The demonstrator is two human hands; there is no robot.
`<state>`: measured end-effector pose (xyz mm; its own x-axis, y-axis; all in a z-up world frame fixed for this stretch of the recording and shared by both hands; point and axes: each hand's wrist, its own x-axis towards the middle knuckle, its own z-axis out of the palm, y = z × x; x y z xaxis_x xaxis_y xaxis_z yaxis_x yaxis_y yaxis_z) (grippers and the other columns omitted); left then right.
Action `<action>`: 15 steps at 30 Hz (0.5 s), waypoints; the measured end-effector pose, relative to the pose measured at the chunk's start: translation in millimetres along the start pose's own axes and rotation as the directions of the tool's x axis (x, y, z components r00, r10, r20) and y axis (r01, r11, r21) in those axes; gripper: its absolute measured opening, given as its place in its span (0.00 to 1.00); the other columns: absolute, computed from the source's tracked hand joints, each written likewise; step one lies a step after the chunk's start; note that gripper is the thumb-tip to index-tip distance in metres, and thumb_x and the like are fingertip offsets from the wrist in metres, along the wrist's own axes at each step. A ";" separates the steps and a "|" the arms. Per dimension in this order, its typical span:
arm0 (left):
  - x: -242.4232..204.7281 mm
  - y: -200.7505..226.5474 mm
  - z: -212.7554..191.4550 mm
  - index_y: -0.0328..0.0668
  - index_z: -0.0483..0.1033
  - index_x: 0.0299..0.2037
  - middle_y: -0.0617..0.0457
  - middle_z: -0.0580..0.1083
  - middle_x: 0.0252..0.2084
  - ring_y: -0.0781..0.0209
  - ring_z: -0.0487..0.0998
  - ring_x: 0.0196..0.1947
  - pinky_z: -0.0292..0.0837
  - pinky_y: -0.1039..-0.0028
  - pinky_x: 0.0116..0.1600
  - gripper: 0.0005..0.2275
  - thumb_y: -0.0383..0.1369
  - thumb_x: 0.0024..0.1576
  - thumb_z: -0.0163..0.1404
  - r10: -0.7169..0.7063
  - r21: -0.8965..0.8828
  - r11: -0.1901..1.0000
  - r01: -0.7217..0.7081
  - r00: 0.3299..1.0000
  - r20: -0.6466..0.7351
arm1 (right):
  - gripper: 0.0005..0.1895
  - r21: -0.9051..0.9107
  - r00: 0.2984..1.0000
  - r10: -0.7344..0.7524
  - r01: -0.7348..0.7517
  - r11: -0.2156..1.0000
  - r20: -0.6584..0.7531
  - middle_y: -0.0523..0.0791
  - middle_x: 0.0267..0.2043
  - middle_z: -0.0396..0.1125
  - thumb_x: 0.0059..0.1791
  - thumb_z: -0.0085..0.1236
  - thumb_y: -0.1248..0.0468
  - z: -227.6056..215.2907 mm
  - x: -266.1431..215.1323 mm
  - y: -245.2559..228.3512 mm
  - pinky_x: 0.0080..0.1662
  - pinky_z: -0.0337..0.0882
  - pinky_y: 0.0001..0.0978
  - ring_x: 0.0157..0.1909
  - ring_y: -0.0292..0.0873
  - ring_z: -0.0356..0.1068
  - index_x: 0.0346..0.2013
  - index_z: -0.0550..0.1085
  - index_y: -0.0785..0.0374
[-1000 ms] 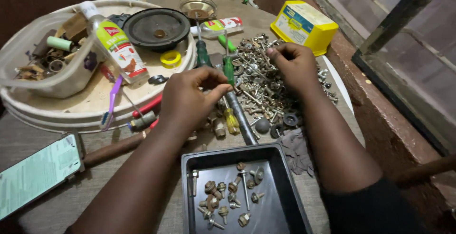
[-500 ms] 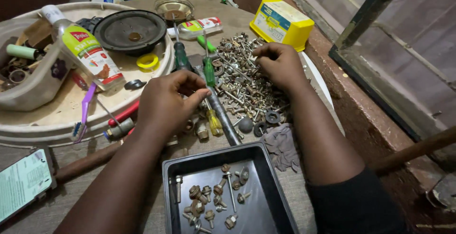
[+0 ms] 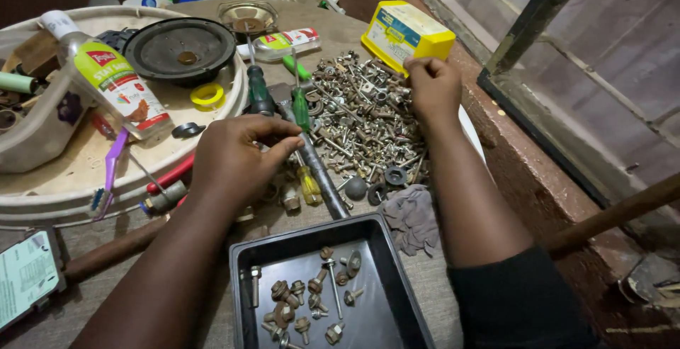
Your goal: The person sorts through a large pile of small metal hardware, including lock cylinders and keys, on a cluttered table. They pick up individual items, examine them, and place selected pieces into a black tray. The person also uses a screwdriver to manipulate some of the lock components.
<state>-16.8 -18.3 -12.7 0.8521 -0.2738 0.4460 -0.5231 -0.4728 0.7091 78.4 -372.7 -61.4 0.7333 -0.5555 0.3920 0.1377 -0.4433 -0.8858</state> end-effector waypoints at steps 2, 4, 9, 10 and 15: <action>0.0 -1.3 -0.3 0.61 0.87 0.40 0.56 0.82 0.29 0.52 0.84 0.38 0.77 0.66 0.43 0.07 0.35 0.52 0.63 -0.002 0.005 1.000 0.002 1.000 0.008 | 0.04 -0.097 1.000 -0.013 0.012 0.995 -0.012 0.39 0.21 0.72 0.46 0.64 0.55 -1.8 -4.5 -6.4 0.32 0.68 0.24 0.26 0.34 0.71 0.29 0.82 0.47; -0.5 -0.4 -0.9 0.62 0.87 0.40 0.56 0.82 0.29 0.52 0.84 0.38 0.77 0.65 0.43 0.07 0.36 0.52 0.63 -0.006 0.012 1.000 0.006 1.000 0.016 | 0.03 -0.193 0.999 -0.026 0.022 0.981 -0.020 0.38 0.20 0.72 0.43 0.64 0.56 -1.8 -5.1 -4.6 0.37 0.72 0.25 0.30 0.35 0.75 0.28 0.82 0.46; -0.7 3.8 -2.7 0.59 0.86 0.42 0.54 0.81 0.27 0.51 0.84 0.36 0.75 0.66 0.42 0.08 0.35 0.53 0.62 -0.052 -0.026 0.998 0.053 0.998 0.020 | 0.11 -0.209 0.983 0.042 -0.004 0.978 0.180 0.43 0.25 0.73 0.44 0.65 0.52 6.2 -19.5 -9.4 0.44 0.72 0.34 0.34 0.42 0.75 0.35 0.83 0.52; -1.4 4.6 -2.9 0.59 0.86 0.42 0.54 0.81 0.27 0.51 0.84 0.36 0.75 0.66 0.42 0.08 0.35 0.53 0.62 -0.052 -0.026 0.998 0.053 0.998 0.021 | 0.11 -0.210 0.983 0.043 -0.004 0.978 0.180 0.43 0.25 0.73 0.44 0.65 0.52 3.2 -26.5 -20.9 0.44 0.72 0.34 0.34 0.42 0.75 0.35 0.83 0.52; -4.8 6.7 -4.2 0.58 0.86 0.41 0.53 0.81 0.27 0.51 0.84 0.36 0.75 0.66 0.41 0.08 0.35 0.52 0.63 -0.068 -0.002 0.998 0.068 0.998 0.014 | 0.11 -0.316 0.956 0.079 0.015 0.949 0.281 0.45 0.31 0.75 0.42 0.68 0.51 -8.4 -50.7 -62.7 0.50 0.71 0.36 0.43 0.48 0.76 0.33 0.82 0.52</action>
<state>-24.5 -16.6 -7.8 0.8859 -0.2524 0.3893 -0.4639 -0.4890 0.7387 27.0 -322.7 -23.7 0.8993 -0.3686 0.2351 -0.0692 -0.6510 -0.7559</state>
